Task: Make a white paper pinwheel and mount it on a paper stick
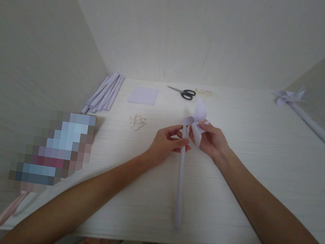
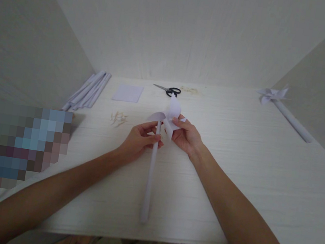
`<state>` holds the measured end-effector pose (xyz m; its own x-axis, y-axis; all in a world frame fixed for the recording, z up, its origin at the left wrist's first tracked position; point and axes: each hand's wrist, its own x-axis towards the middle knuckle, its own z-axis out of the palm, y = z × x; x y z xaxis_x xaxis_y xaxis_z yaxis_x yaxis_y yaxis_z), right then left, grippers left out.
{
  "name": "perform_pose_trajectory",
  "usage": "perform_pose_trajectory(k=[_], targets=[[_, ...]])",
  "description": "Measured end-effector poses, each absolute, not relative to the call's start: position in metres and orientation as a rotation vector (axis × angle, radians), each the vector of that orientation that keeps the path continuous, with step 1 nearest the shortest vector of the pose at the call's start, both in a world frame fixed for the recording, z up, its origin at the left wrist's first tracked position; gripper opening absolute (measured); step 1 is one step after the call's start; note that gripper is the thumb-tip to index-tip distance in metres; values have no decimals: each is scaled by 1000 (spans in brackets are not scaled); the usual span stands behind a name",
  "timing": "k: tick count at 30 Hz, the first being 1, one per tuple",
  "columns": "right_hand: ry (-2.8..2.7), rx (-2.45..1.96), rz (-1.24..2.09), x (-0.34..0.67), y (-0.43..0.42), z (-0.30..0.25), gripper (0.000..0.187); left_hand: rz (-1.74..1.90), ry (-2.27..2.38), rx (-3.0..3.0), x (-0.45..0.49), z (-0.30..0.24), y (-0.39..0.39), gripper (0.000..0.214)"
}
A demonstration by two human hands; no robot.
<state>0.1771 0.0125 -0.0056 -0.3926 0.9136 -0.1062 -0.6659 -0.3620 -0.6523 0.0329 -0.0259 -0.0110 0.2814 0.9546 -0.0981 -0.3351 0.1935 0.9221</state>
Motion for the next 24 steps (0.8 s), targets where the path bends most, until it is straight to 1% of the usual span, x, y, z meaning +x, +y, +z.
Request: perform_pose_trajectory(k=[3, 9, 13, 20, 24], targets=[[-707, -548, 1919, 178, 14, -9, 11, 1062, 834, 939, 33, -10, -26, 40], [-761, -550, 1896, 179, 15, -9, 19, 1107, 864, 892, 35, -9, -26, 40], [-796, -565, 1850, 177, 14, -8, 23, 1141, 899, 888, 36, -9, -26, 36], [-847, -610, 1769, 173, 12, -7, 20, 1162, 924, 917, 36, -12, -25, 27], [-860, -588, 1796, 172, 12, -6, 15, 1152, 916, 913, 35, -12, -25, 31]])
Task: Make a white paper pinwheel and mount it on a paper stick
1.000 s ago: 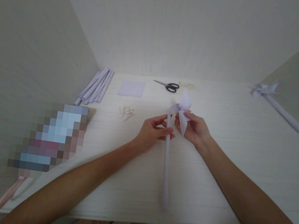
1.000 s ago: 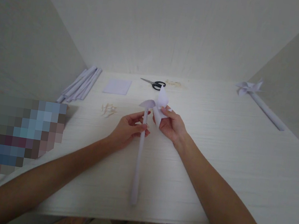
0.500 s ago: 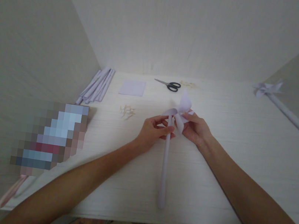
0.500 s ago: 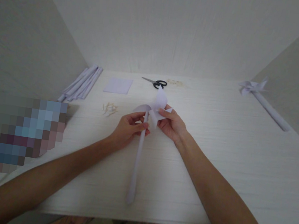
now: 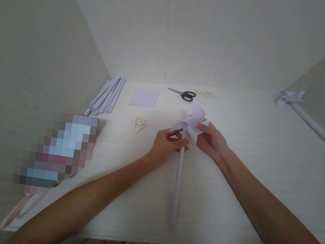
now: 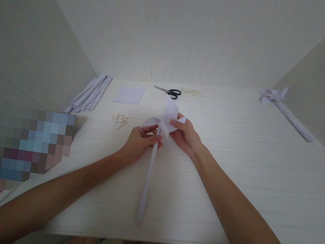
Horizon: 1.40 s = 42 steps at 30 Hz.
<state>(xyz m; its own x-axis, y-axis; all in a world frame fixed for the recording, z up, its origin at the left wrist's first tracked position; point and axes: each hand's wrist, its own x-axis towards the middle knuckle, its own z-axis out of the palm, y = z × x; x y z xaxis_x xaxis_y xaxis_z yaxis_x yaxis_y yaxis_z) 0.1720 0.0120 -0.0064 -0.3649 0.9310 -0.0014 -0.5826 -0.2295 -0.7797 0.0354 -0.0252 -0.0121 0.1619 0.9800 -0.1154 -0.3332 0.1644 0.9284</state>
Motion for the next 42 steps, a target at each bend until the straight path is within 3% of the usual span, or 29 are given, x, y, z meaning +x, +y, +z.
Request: perform_pose_trajectory(k=[6, 16, 42], targets=[[-847, -654, 2046, 175, 13, -9, 11, 1134, 893, 912, 36, -12, -25, 28], [-842, -589, 2135, 175, 10, -6, 13, 1113, 909, 967, 36, -10, -26, 27], [-904, -683, 1969, 172, 11, -13, 10, 1136, 835, 990, 36, -14, -24, 24]])
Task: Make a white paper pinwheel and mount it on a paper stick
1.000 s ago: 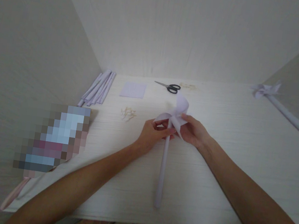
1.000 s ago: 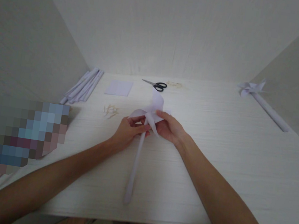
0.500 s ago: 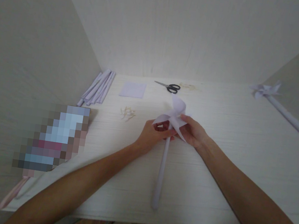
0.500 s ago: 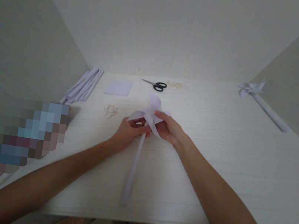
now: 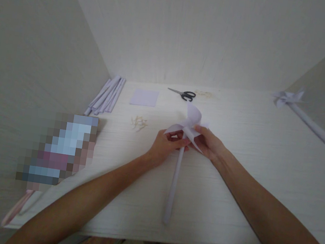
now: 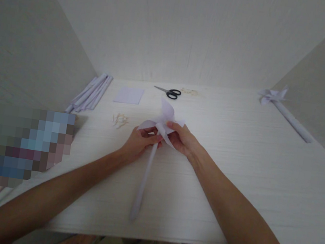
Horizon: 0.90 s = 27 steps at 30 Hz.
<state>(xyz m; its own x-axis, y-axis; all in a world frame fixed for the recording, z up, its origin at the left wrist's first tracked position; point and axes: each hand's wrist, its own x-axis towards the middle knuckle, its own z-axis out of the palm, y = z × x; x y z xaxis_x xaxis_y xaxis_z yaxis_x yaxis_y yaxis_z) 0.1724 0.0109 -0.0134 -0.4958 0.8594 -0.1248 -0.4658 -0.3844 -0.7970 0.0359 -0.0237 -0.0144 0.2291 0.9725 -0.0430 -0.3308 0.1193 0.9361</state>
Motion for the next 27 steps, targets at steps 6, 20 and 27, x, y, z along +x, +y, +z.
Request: perform_pose_trajectory(k=[6, 20, 27], targets=[[-851, -737, 1892, 169, 10, -14, 8, 1133, 848, 1016, 35, -15, -25, 25], [-859, -778, 1835, 166, 8, -14, 10, 1128, 907, 1018, 35, -12, -27, 22], [-923, -649, 1916, 168, 9, -16, 26, 1151, 903, 985, 37, -10, -27, 23]])
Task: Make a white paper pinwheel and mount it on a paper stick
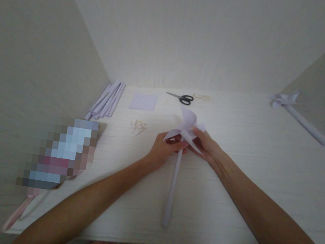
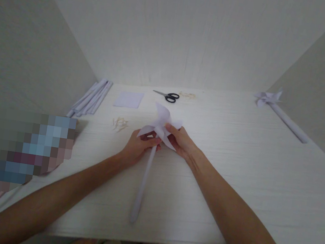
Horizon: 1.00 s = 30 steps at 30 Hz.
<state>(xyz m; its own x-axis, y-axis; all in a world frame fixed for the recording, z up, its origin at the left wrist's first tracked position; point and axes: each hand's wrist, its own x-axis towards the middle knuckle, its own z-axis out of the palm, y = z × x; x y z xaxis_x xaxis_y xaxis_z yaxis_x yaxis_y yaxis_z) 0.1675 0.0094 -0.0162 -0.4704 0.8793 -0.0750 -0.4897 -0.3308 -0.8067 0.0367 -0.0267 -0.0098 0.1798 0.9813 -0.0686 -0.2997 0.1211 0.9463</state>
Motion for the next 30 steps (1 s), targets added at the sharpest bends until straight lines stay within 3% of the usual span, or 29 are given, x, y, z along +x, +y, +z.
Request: perform_pose_trajectory(k=[30], targets=[[-815, -832, 1759, 164, 3, -5, 11, 1136, 928, 1006, 37, -12, -26, 24]])
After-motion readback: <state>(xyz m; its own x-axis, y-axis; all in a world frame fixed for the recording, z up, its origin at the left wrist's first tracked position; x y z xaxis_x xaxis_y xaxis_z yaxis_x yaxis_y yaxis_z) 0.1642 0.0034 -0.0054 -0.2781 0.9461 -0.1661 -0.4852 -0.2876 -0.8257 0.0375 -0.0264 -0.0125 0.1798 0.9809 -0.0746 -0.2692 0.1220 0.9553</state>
